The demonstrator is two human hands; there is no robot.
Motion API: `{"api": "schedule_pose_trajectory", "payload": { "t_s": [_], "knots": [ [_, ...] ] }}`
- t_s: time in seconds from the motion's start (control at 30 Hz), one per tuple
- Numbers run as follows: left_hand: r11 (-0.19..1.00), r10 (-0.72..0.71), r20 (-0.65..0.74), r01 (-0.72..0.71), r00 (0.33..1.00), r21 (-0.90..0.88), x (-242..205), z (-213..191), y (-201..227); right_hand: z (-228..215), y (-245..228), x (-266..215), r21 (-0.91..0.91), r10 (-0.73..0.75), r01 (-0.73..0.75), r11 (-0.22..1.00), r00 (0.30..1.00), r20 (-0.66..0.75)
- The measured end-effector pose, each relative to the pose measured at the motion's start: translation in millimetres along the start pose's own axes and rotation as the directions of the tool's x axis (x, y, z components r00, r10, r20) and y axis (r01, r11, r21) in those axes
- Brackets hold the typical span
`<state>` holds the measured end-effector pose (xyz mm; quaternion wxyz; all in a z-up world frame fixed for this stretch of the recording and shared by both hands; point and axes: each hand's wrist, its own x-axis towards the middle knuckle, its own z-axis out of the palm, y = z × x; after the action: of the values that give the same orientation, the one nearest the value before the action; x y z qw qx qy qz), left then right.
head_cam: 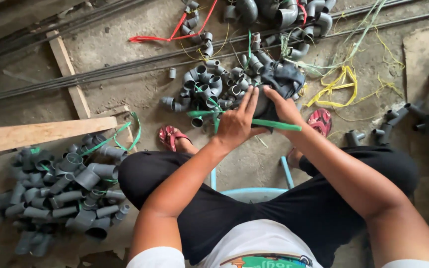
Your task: The person is bundling PVC elbow joints by threading them onto a plastic strap while sitting on a stool.
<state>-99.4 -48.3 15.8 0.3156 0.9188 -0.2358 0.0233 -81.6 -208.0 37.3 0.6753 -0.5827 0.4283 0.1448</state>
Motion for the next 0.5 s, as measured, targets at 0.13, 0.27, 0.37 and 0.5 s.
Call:
{"api": "schedule_pose_trajectory", "payload": {
  "t_s": [0.13,0.27,0.37,0.5],
  "knots": [
    [0.924,0.130,-0.011,-0.116,0.992,0.365,-1.5,11.3,-4.5,40.0,-39.8,-49.6,-0.372,0.151,-0.180,0.911,0.983,-0.107],
    [0.941,0.175,0.014,-0.171,0.984,0.292,-0.6,7.3,-12.2,17.3,-20.1,-28.6,-0.191,0.132,-0.144,0.971,0.989,-0.074],
    [0.983,0.155,0.142,-0.167,0.978,0.076,5.1,-5.6,-19.2,11.9,-20.5,-26.5,-0.015,0.067,-0.069,0.998,0.991,-0.119],
    [0.990,0.008,0.257,0.029,0.966,-0.140,5.6,2.1,-38.7,-1.1,-6.0,-3.3,0.144,0.010,-0.005,0.990,0.999,-0.037]
  ]
}}
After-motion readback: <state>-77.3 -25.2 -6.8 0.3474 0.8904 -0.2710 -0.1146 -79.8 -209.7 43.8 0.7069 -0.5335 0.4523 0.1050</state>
